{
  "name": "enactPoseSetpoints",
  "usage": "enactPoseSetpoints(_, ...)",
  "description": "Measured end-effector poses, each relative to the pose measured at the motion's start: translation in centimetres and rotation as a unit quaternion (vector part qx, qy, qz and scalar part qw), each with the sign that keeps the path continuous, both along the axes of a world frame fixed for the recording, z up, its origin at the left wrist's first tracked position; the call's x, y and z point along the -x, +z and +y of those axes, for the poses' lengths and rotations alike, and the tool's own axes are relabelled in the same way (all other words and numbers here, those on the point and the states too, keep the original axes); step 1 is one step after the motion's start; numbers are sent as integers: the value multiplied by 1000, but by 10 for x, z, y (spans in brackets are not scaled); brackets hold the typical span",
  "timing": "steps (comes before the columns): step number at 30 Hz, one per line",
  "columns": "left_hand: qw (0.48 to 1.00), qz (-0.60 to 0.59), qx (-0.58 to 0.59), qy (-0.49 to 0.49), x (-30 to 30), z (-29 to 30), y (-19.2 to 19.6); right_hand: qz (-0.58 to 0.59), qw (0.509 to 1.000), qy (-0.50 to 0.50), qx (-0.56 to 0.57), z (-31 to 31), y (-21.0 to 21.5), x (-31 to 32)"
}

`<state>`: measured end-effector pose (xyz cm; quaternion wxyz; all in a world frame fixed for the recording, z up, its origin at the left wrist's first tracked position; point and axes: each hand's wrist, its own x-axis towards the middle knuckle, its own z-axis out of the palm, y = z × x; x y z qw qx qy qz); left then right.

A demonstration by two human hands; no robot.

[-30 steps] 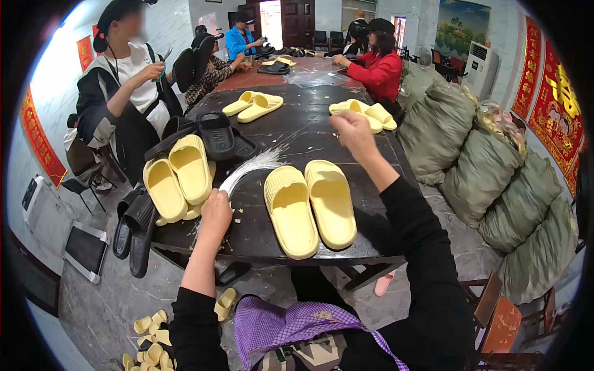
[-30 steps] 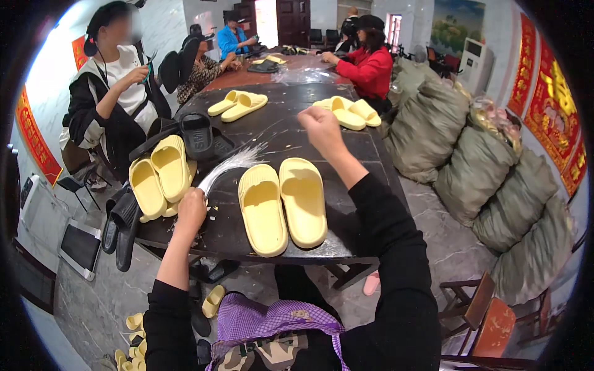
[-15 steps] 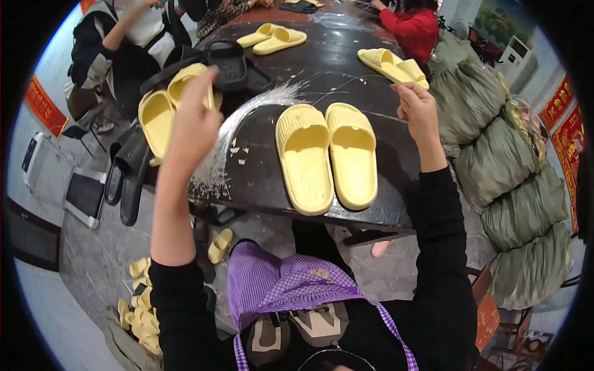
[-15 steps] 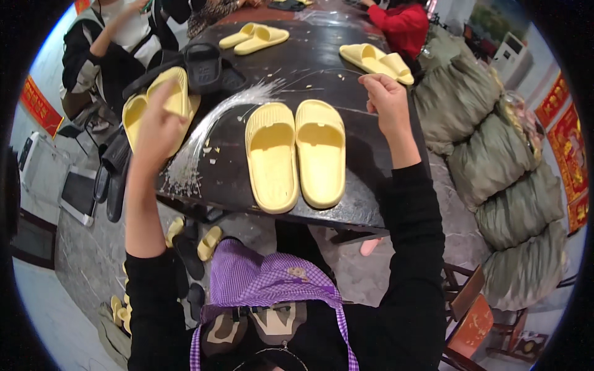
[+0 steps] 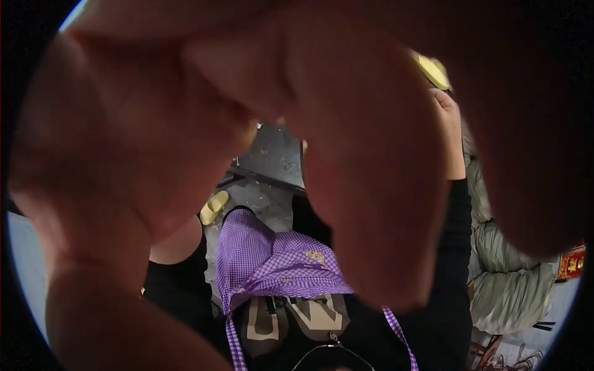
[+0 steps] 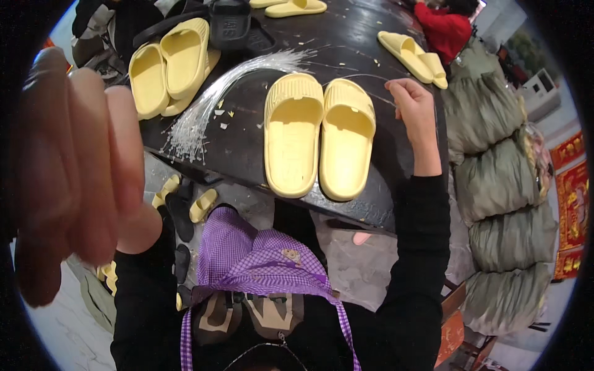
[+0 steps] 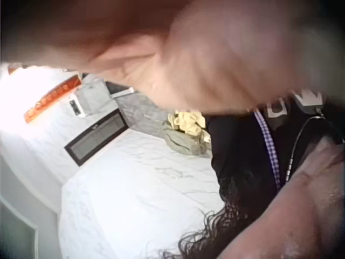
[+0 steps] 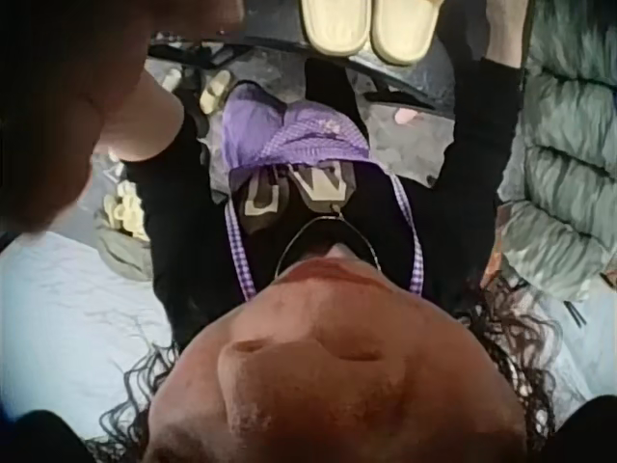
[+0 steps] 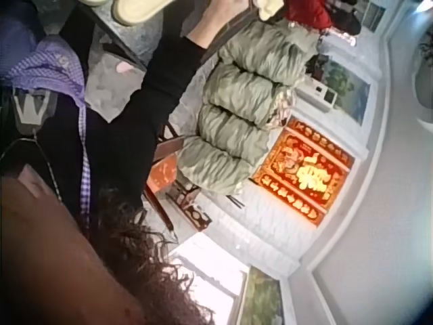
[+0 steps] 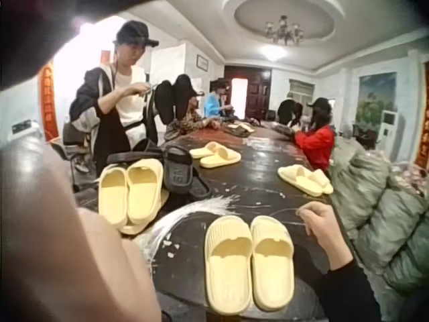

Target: The person secures pairs of slippers together using plastic fasteners on a table by hand. The person then reaches down to sort and handle additional slippers scattered on the floor.

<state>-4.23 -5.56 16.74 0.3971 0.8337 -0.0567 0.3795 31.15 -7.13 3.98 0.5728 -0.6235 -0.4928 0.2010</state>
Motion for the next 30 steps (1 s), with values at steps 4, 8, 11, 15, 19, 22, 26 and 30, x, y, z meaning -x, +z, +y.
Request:
enactPoseSetpoints(4,999,-24,25,-10,-35,-1,4,-35,999,-35,9,-17,13,-13)
enactPoseSetpoints(8,999,-43,22,16,33,4,-3,-35,999,-24,4,-7,12,-3)
enactPoseSetpoints(11,997,-64,17,34,78,-1,-16,-27,999,-27,3,-13,12,4)
enactPoseSetpoints(15,994,-78,11,81,104,-33,-34,-12,1000,-25,8,-17,12,6)
enactPoseSetpoints(19,996,-49,65,29,101,-18,-20,-81,996,-28,32,-38,55,28)
enactPoseSetpoints(22,989,-28,87,-117,87,16,-22,-141,989,-29,-24,-27,21,-16)
enactPoseSetpoints(26,970,12,44,-238,-13,0,37,-151,984,59,-79,6,11,9)
enactPoseSetpoints(30,942,-22,6,-336,-126,-29,50,-161,977,86,-113,-30,13,-6)
